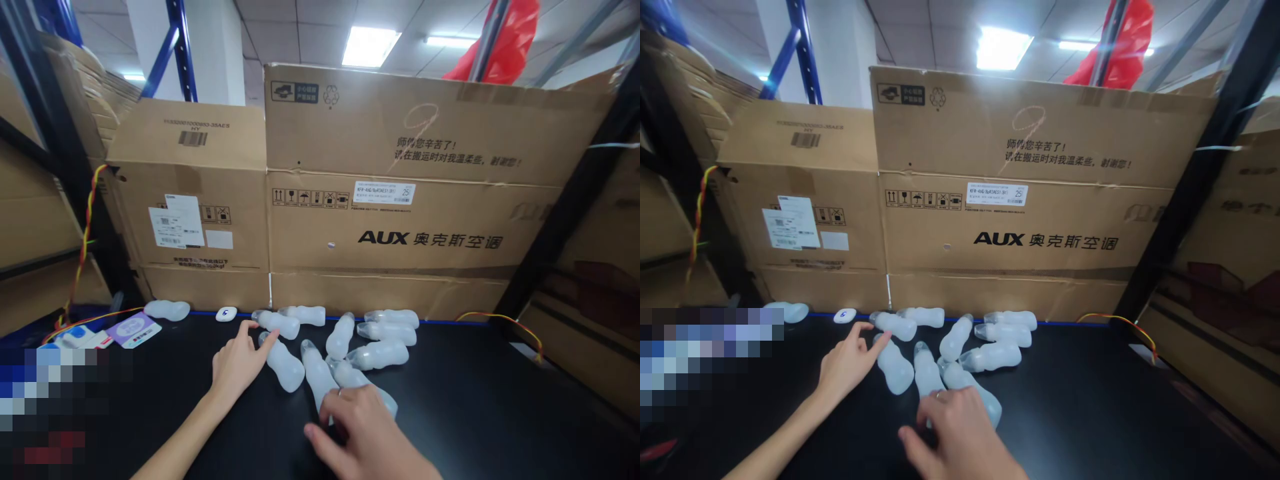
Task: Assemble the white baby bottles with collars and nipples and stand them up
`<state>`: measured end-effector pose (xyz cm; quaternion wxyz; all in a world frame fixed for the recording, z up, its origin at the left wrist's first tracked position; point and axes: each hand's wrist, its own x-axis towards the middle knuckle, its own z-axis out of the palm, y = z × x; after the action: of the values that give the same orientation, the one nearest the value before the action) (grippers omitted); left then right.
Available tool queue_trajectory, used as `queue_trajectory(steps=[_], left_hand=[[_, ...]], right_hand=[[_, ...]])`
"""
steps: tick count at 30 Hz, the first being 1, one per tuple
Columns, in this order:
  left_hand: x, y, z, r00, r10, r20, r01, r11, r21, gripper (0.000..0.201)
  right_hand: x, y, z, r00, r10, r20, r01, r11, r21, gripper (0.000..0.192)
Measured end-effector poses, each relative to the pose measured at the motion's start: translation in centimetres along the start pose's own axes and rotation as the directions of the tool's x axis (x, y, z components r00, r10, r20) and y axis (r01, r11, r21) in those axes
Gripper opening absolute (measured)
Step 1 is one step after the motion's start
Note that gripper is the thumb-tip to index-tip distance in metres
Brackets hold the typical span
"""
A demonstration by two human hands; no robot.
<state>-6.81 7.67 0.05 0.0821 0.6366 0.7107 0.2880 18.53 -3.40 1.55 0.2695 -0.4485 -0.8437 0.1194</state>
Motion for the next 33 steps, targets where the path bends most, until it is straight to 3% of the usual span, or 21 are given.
queue_trajectory(steps=[5,10,13,15,18,22,23,26,28,30,33], left_hand=[[-0.5,0.5,0.4,0.999,0.033,0.043,-0.029,0.995,-0.092,0.041],[-0.5,0.5,0.5,0.993,0.07,0.097,-0.047,0.975,-0.219,0.028],[-0.7,0.8,0.5,0.985,0.092,0.149,-0.047,0.958,-0.284,0.036],[-1.1,1.2,0.3,0.966,0.147,0.212,-0.067,0.936,-0.347,0.045],[-1.8,1.7,-0.6,0.9,0.282,0.332,-0.102,0.878,-0.467,0.062],[-2.5,1.8,-2.6,0.717,0.465,0.52,-0.135,0.824,-0.551,0.072],[-2.6,1.8,-3.0,0.698,0.483,0.528,-0.189,0.837,-0.514,0.068],[-2.9,1.6,-3.4,0.755,0.513,0.408,-0.424,0.857,-0.293,0.058],[-3.3,1.7,-3.1,0.762,0.559,0.328,-0.524,0.829,-0.195,0.057],[-3.8,2.1,-2.6,0.713,0.626,0.317,-0.603,0.777,-0.18,0.059],[-4.8,3.0,-2.0,0.581,0.752,0.311,-0.725,0.652,-0.221,0.064]], right_hand=[[0.0,-0.2,2.8,0.99,0.04,0.136,-0.054,0.994,0.099,0.009],[-0.1,0.9,3.0,0.997,0.074,0.034,-0.079,0.983,0.166,0.034],[0.1,1.2,2.3,0.997,0.074,0.011,-0.074,0.966,0.25,0.048],[0.2,1.3,2.0,0.997,0.081,0.021,-0.083,0.951,0.299,0.043],[0.4,1.8,1.8,0.995,0.102,0.012,-0.1,0.932,0.349,0.028],[1.0,3.6,2.3,0.987,0.139,-0.077,-0.093,0.895,0.436,0.024],[1.2,4.2,2.4,0.984,0.151,-0.094,-0.092,0.883,0.46,0.026],[1.6,5.3,2.7,0.979,0.17,-0.114,-0.093,0.865,0.493,0.034],[1.7,5.4,2.8,0.981,0.153,-0.117,-0.087,0.893,0.442,0.038],[1.7,5.1,2.8,0.988,0.104,-0.11,-0.062,0.942,0.331,0.046],[1.6,4.5,2.7,0.997,0.038,-0.062,-0.025,0.979,0.202,0.046]])
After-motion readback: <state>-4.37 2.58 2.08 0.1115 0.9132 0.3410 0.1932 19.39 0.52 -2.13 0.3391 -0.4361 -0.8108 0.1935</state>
